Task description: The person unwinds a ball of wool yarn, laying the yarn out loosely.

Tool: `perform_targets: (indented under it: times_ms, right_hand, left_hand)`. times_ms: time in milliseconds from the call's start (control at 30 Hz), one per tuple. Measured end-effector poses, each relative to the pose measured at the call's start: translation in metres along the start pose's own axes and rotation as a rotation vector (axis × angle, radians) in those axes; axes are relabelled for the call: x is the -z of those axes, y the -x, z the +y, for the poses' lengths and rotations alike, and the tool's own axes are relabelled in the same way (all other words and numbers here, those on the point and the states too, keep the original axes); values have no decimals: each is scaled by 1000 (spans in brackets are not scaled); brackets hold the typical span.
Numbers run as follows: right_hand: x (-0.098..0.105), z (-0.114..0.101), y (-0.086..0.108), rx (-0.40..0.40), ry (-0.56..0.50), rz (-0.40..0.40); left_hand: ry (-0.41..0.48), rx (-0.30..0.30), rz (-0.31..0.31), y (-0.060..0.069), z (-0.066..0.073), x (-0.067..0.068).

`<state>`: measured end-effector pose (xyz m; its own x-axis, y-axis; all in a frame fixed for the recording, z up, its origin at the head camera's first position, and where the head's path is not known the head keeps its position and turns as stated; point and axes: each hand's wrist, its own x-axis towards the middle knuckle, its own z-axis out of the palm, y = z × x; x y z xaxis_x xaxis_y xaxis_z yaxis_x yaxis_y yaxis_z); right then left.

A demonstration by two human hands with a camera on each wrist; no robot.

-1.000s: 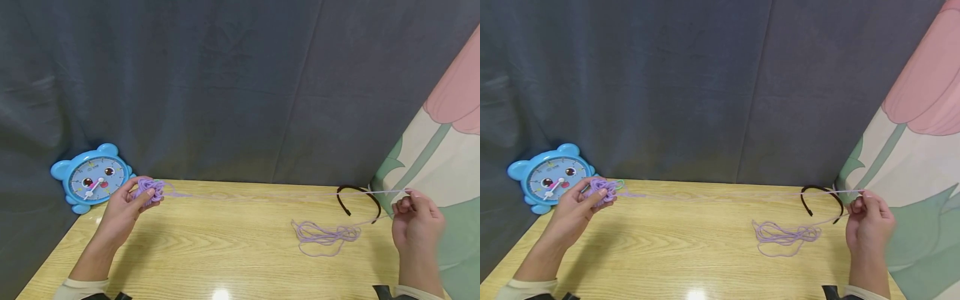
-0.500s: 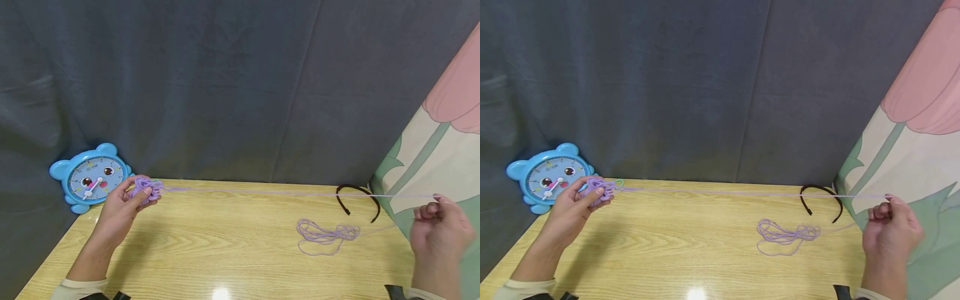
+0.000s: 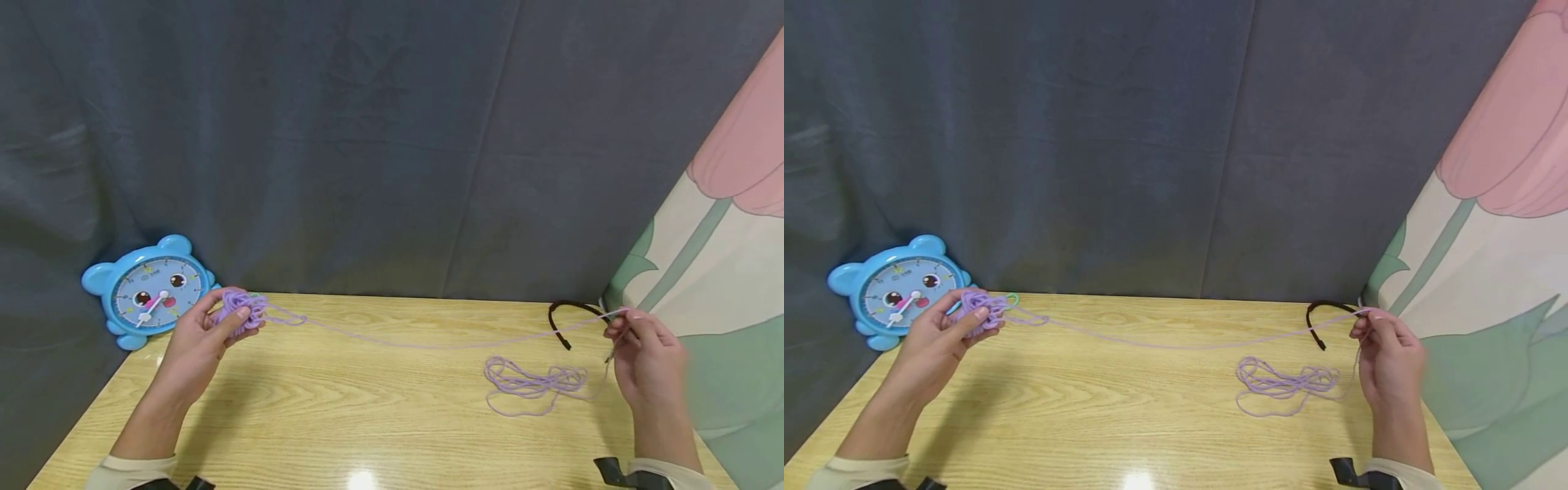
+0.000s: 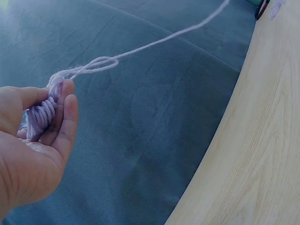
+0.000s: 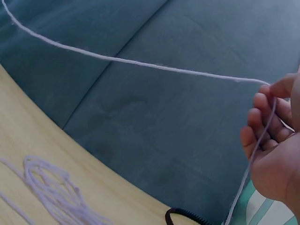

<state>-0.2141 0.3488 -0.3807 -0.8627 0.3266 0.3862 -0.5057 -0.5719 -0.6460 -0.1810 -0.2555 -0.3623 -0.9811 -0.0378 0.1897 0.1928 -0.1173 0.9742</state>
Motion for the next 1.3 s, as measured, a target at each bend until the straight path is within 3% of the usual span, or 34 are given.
perform_targets:
  times_ms: [133, 300, 500, 767, 1067, 1300]
  right_hand:
    - [4, 5, 0, -31, 59, -53]
    - [5, 11, 0, -48, 149, -31]
    - [-12, 21, 2, -36, 174, -96]
    - [-64, 67, 17, -38, 214, -302]
    - [-130, 132, 46, -192, 470, -387]
    - [-170, 175, 72, -291, 488, -495]
  left_hand:
    - [-2, 2, 0, 1, 0, -1]
    - [1, -5, -13, 2, -1, -3]
    - [-4, -25, -27, 3, -3, -4]
    - [-9, -29, -46, 4, -5, -6]
    - [-14, -37, -51, 4, -4, -10]
    - [1, -55, -72, 3, -2, -12]
